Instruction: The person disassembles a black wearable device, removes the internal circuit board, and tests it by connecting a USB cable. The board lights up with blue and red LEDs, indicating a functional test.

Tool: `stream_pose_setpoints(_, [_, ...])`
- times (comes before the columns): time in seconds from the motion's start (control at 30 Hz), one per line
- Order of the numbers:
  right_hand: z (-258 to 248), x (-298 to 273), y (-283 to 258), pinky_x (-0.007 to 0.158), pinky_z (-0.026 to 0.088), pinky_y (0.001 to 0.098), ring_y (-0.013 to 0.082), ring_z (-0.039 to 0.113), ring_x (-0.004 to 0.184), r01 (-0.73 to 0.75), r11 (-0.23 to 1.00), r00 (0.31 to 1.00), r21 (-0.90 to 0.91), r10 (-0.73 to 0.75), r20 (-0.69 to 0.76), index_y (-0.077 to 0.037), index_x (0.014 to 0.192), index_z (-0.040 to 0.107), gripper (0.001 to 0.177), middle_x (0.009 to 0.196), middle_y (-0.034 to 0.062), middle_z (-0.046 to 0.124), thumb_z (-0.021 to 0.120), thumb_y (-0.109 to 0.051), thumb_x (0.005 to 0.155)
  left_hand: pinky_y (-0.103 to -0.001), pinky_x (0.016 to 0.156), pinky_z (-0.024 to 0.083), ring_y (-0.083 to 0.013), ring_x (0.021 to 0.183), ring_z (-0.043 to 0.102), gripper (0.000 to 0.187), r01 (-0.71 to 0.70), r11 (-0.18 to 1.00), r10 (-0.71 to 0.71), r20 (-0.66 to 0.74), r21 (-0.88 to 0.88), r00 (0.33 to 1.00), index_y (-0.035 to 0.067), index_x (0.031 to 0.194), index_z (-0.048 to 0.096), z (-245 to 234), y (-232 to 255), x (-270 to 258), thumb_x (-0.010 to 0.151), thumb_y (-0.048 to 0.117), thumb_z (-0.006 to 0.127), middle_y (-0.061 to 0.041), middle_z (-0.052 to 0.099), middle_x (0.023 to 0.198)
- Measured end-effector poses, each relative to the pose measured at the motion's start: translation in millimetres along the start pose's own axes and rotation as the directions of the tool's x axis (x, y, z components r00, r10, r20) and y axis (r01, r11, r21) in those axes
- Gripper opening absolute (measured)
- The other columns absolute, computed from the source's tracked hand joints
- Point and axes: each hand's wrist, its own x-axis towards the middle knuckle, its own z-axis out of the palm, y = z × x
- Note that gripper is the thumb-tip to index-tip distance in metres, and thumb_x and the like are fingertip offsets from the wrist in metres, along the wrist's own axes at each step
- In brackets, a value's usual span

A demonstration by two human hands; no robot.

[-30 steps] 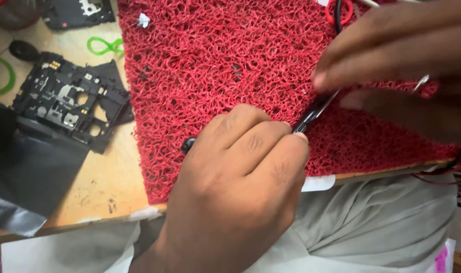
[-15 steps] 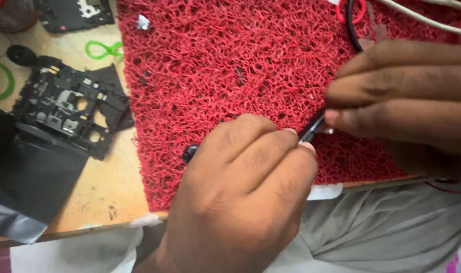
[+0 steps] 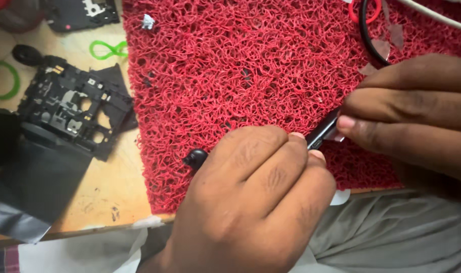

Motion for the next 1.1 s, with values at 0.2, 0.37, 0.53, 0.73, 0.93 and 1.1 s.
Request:
stream_pose_setpoints(0.2, [7, -3, 7, 0.083, 0.058, 0.0423, 0.0325, 0.072, 0.095, 0.003, 1.000, 1.000, -0.005, -0.003, 0.021, -0.004, 0.100, 0.074, 0.033, 0.099, 0.0133, 0.073, 0.075, -0.019, 0.070, -0.040, 0.089, 0.055, -0.0306, 0.105, 0.066, 0.017, 0.052, 0.998, -0.052, 0.003, -0.025, 0.999, -0.004, 0.100, 0.063, 0, 2, 1, 0.085, -0.002, 0.070, -0.017, 0.063, 0.110])
stream_pose_setpoints(0.37, [8, -7, 12, 0.079, 0.058, 0.0432, 0.0331, 0.073, 0.092, -0.024, 1.000, 1.000, -0.003, 0.024, 0.019, -0.008, 0.096, 0.075, 0.029, 0.095, 0.0129, 0.073, 0.079, -0.019, 0.069, -0.043, 0.092, 0.055, -0.0327, 0.107, 0.065, 0.015, 0.058, 0.998, -0.058, 0.007, -0.017, 0.998, -0.005, 0.099, 0.062, 2, 4, 1, 0.086, -0.001, 0.068, -0.018, 0.061, 0.110])
stream_pose_setpoints(0.53, [10, -3, 13, 0.075, 0.057, 0.0441, 0.0337, 0.073, 0.088, -0.045, 0.999, 0.999, -0.008, 0.045, 0.001, -0.012, 0.093, 0.076, 0.026, 0.091, 0.0126, 0.074, 0.082, -0.020, 0.069, -0.042, 0.092, 0.055, -0.0302, 0.102, 0.066, 0.018, 0.085, 0.996, -0.086, 0.020, 0.021, 0.996, -0.007, 0.106, 0.064, 3, 6, -1, 0.090, 0.000, 0.067, -0.017, 0.060, 0.107])
stream_pose_setpoints(0.73, [13, 2, 7, 0.073, 0.058, 0.0427, 0.0317, 0.072, 0.085, -0.086, 0.995, 0.994, 0.041, 0.088, -0.062, -0.009, 0.091, 0.075, 0.026, 0.090, 0.0141, 0.072, 0.082, -0.019, 0.068, -0.042, 0.092, 0.056, -0.0299, 0.102, 0.065, 0.022, 0.041, 0.991, -0.043, 0.014, 0.125, 0.999, -0.009, 0.108, 0.065, 6, 5, 4, 0.088, -0.001, 0.066, -0.018, 0.061, 0.107])
stream_pose_setpoints(0.93, [15, 5, -7, 0.074, 0.059, 0.0462, 0.0363, 0.071, 0.085, -0.134, 0.991, 0.984, 0.000, 0.133, -0.116, -0.003, 0.092, 0.074, 0.032, 0.089, 0.0175, 0.070, 0.080, -0.016, 0.063, -0.045, 0.095, 0.055, -0.0294, 0.106, 0.064, 0.026, 0.009, 0.977, -0.018, 0.041, 0.212, 0.999, -0.007, 0.111, 0.068, 10, 5, 5, 0.086, 0.002, 0.067, -0.016, 0.062, 0.110])
stream_pose_setpoints(1.1, [12, 9, -19, 0.074, 0.059, 0.0449, 0.0378, 0.071, 0.087, -0.190, 0.982, 0.973, -0.013, 0.187, -0.135, 0.002, 0.091, 0.071, 0.032, 0.092, 0.0199, 0.071, 0.078, -0.007, 0.062, -0.047, 0.096, 0.055, -0.0290, 0.106, 0.065, 0.026, -0.006, 0.971, -0.009, 0.064, 0.238, 0.998, -0.006, 0.111, 0.068, 11, 6, 7, 0.088, 0.008, 0.069, -0.015, 0.063, 0.110])
